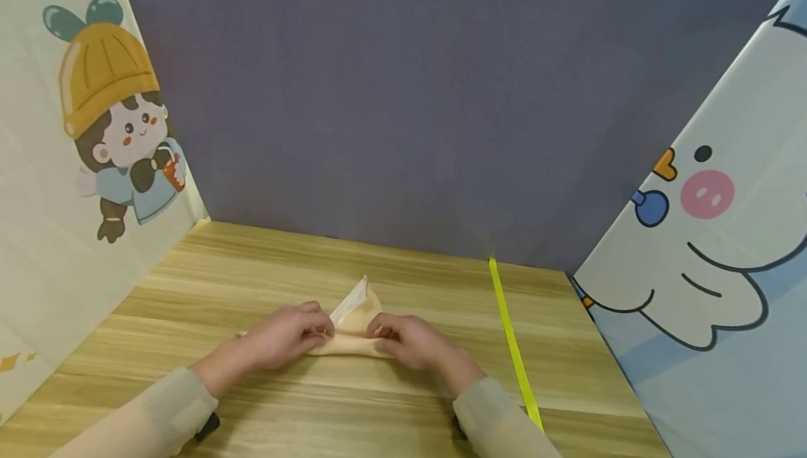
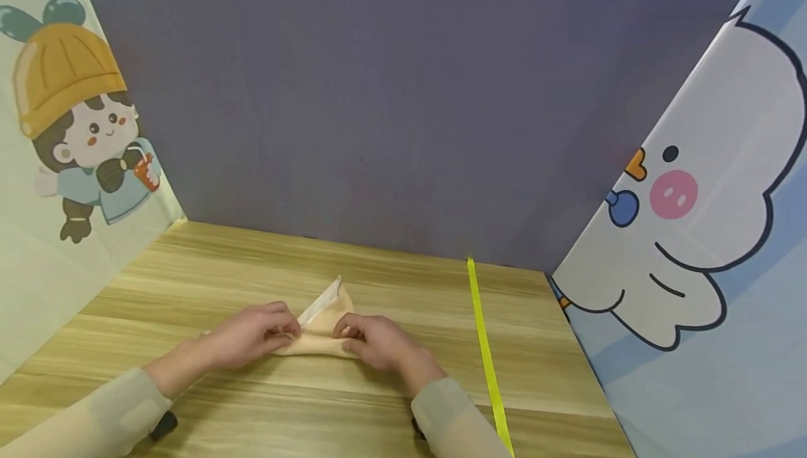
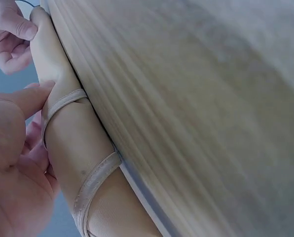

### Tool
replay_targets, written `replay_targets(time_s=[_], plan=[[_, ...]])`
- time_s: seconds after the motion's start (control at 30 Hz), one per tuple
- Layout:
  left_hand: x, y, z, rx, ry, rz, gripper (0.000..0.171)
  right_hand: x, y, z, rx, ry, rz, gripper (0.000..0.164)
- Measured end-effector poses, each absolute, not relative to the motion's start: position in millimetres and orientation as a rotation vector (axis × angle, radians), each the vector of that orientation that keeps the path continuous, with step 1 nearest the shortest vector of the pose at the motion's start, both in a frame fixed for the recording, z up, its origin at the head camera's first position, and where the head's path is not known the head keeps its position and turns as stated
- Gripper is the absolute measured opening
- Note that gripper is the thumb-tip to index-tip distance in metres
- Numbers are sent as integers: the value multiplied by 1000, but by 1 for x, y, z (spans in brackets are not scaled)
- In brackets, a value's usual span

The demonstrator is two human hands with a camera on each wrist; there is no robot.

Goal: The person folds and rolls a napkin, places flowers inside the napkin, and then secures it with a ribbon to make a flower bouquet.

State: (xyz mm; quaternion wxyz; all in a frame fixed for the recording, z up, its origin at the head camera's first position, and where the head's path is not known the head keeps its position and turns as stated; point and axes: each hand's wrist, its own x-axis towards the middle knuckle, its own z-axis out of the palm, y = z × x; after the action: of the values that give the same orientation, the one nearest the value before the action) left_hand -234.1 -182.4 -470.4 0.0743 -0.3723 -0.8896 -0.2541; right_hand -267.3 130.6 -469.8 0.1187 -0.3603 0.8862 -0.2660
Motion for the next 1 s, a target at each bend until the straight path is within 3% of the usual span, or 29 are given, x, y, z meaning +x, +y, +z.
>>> replay_targets(time_s=[0.23, 0.37, 0.53, 1.0], plan=[[-233, -181, -467, -1119, -2697, -580, 10, -269, 130, -471, -1132, 2659, -742, 15], [-231, -181, -465, -1083, -2778, -519, 21, -268, 128, -469, -1246, 2754, -583, 17], [-232, -183, -467, -1076, -2824, -556, 18, -265, 123, -466, -1347, 2757, -415, 28], [-236, -173, -469, -1097, -2752, -675, 12, -263, 133, -460, -1109, 2581, -680, 12]])
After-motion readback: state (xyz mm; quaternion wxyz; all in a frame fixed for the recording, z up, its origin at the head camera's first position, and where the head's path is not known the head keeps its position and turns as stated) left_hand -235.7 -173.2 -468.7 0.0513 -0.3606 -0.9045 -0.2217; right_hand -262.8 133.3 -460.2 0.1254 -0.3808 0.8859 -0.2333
